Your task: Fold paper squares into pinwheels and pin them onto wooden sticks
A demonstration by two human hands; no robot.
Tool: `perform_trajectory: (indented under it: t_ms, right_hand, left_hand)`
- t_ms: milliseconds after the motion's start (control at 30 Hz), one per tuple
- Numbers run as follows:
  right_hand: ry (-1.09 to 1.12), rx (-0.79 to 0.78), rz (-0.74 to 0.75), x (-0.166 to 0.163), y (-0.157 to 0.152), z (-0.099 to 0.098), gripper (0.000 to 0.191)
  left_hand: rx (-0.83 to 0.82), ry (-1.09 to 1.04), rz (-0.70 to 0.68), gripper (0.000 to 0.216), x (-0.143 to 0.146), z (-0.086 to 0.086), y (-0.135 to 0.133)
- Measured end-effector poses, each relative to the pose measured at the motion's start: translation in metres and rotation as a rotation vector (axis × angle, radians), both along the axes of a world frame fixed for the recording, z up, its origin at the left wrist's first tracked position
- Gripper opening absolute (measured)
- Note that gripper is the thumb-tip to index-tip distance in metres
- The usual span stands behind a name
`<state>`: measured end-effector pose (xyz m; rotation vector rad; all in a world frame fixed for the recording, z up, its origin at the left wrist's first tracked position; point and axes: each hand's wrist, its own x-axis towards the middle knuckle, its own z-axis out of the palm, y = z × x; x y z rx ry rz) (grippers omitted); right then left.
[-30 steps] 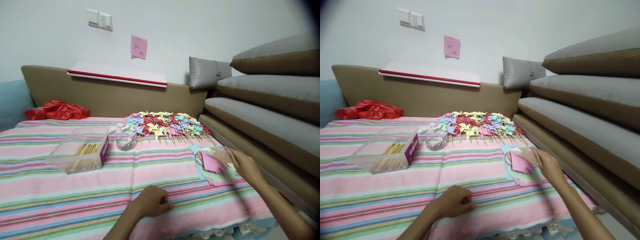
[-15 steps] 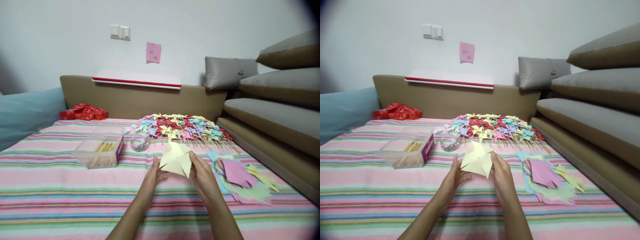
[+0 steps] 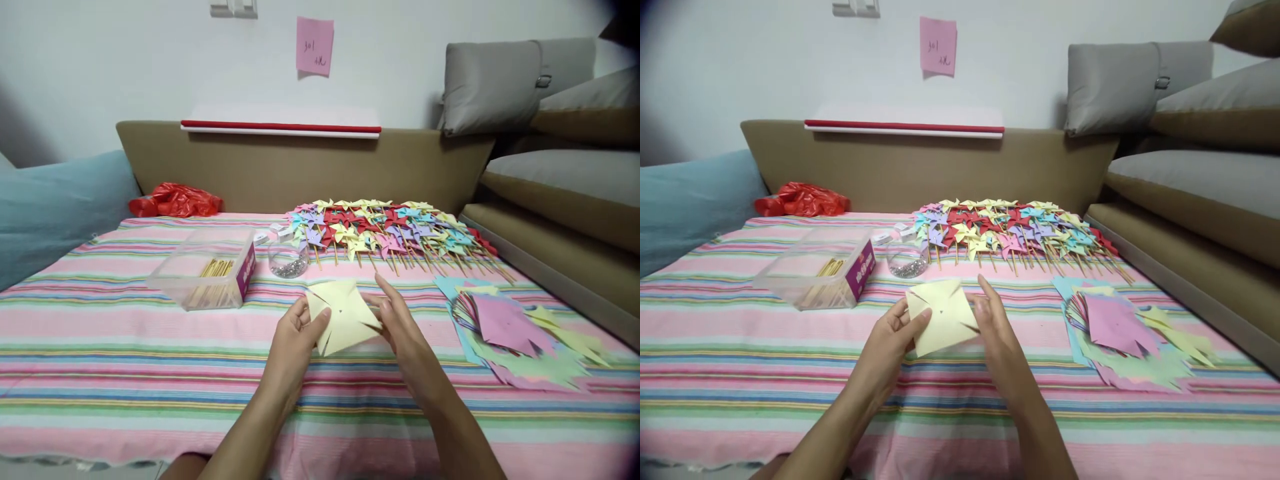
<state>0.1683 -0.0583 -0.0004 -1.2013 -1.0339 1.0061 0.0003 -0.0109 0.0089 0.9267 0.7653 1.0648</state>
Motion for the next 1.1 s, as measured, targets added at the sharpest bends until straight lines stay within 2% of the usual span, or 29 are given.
perform_trajectory:
  t_ms: [167,267,400,567,667,833,1100]
  right_hand:
    - [-0.540,0.294,0.039,0.002,-0.006,-0.008,0.034]
    - [-0.666,0.358,0.021,-0.003,-0.006,-0.008,0.025]
    - [-0.596,0.368,-0.026,-0.011,-0.004,-0.005,0.010]
    - [-0.417,0.320,-0.065,-0.015,-0.001,-0.004,0.017]
    - [-0.322,0.269,-0.136,-0.017,0.000,-0.007,0.017]
    - [-0.310,0.268,-0.213,-0.018,0.002,-0.009,0.015]
    - [-0.255,0.268,-0.232,-0.020,0.002,-0.007,0.015]
  left_hand:
    - [0.025,-0.068,0.122,0.063,0.000,0.001,-0.005]
    - [0.060,-0.088,0.145,0.061,0.001,0.001,-0.010]
    - [0.100,-0.086,0.129,0.050,0.004,0.000,-0.015]
    - [0.159,-0.036,0.096,0.036,0.007,0.000,-0.019]
    - [0.197,0.022,0.089,0.029,0.008,0.003,-0.022]
    - [0.193,0.055,0.048,0.032,0.009,0.008,-0.026]
    - [0.192,0.073,0.044,0.036,0.009,0.008,-0.026]
